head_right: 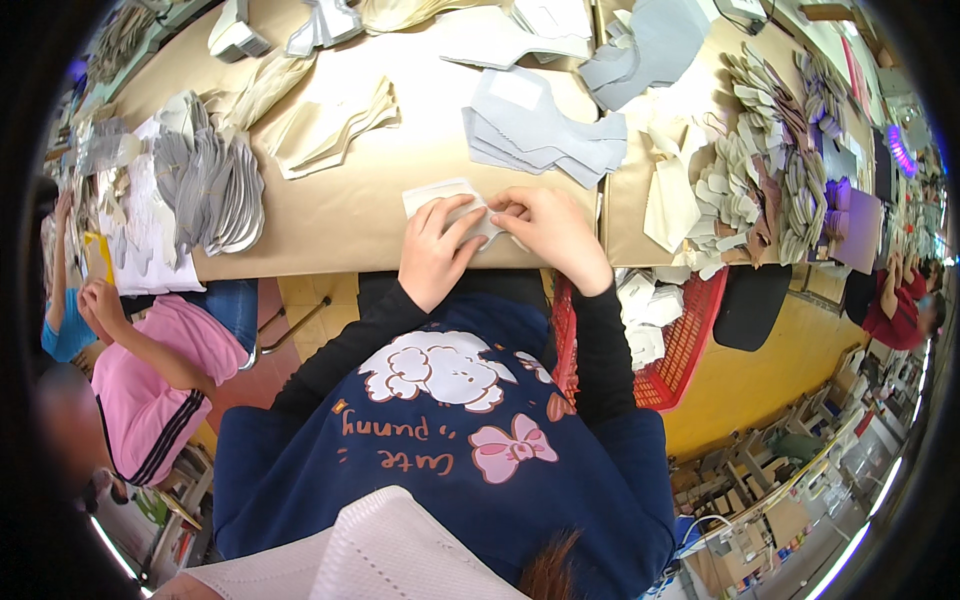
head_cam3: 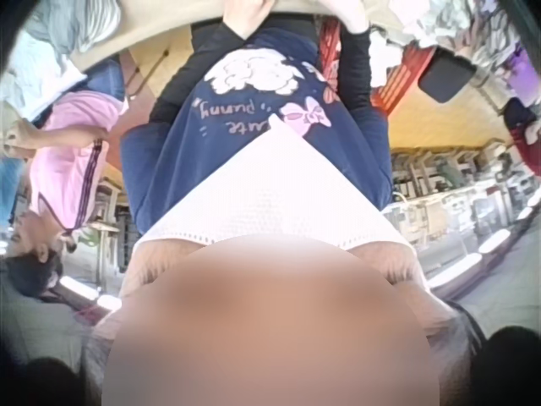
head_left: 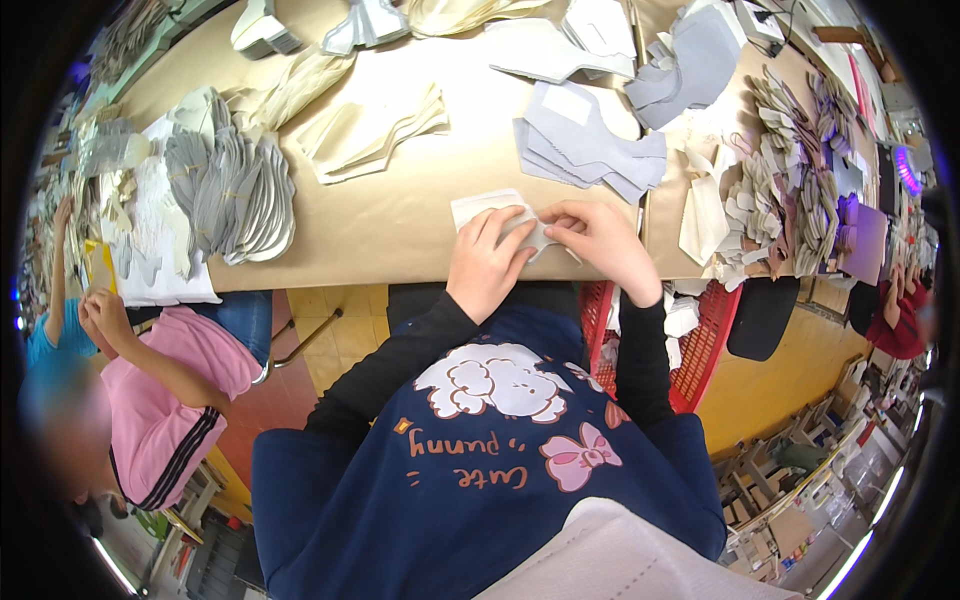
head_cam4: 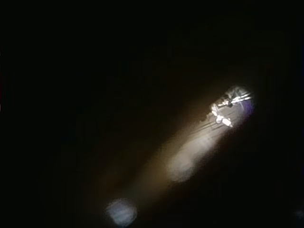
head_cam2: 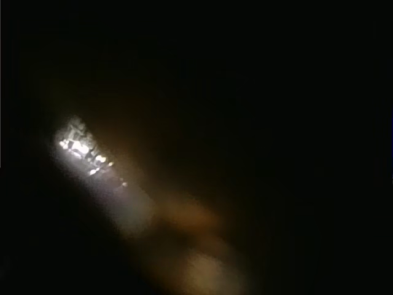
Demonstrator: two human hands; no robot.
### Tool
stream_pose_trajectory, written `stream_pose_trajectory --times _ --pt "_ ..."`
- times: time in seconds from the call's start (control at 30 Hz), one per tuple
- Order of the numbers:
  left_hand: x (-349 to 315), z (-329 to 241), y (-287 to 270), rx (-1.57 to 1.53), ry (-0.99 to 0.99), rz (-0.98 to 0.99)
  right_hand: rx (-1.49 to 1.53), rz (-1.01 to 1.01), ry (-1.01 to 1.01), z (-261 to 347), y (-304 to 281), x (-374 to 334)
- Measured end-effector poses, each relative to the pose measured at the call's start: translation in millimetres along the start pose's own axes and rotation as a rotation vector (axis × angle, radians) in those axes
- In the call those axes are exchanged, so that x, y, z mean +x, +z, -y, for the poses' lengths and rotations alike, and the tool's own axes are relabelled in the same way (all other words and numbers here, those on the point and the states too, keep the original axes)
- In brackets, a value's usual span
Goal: The person folds small white fabric pieces by hand at a cluttered worktable. They repeatedly pick up pieces, fold them, and place them into a growing stack while occasionally shifting other fabric piles on the table.
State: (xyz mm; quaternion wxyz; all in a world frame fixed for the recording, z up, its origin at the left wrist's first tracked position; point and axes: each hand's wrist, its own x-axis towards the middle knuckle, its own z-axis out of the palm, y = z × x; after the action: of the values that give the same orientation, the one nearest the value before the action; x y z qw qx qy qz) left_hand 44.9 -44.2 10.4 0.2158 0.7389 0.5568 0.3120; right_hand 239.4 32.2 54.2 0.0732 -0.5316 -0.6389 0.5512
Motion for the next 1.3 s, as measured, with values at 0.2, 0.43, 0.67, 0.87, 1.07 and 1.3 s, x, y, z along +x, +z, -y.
stream_pose_trajectory --times 0.2,0.43,0.67,0.87,1.07,1.3 --pt "-5.7 -0.8 3.0 0.061 0.007 0.012 0.223 -0.131 -0.077 -10.9 -18.7 -36.3" --pt "-5.0 -7.5 13.4 0.107 0.155 0.092 0.023 -0.635 -0.129 -17.6 40.9 -36.0" --pt "2.3 -12.7 11.2 0.096 0.180 0.157 0.494 -0.701 0.013 -37.8 41.4 -35.6" --pt "13.9 -21.3 15.9 0.060 0.183 0.213 0.485 -0.693 0.076 -42.3 32.1 -38.1" --pt "26.0 -28.5 20.0 0.074 0.140 0.204 0.415 -0.707 0.074 -43.8 31.8 -36.1" --pt "49.7 -38.4 33.6 -0.018 -0.095 0.163 0.439 -0.703 0.048 -45.8 29.9 -36.0"
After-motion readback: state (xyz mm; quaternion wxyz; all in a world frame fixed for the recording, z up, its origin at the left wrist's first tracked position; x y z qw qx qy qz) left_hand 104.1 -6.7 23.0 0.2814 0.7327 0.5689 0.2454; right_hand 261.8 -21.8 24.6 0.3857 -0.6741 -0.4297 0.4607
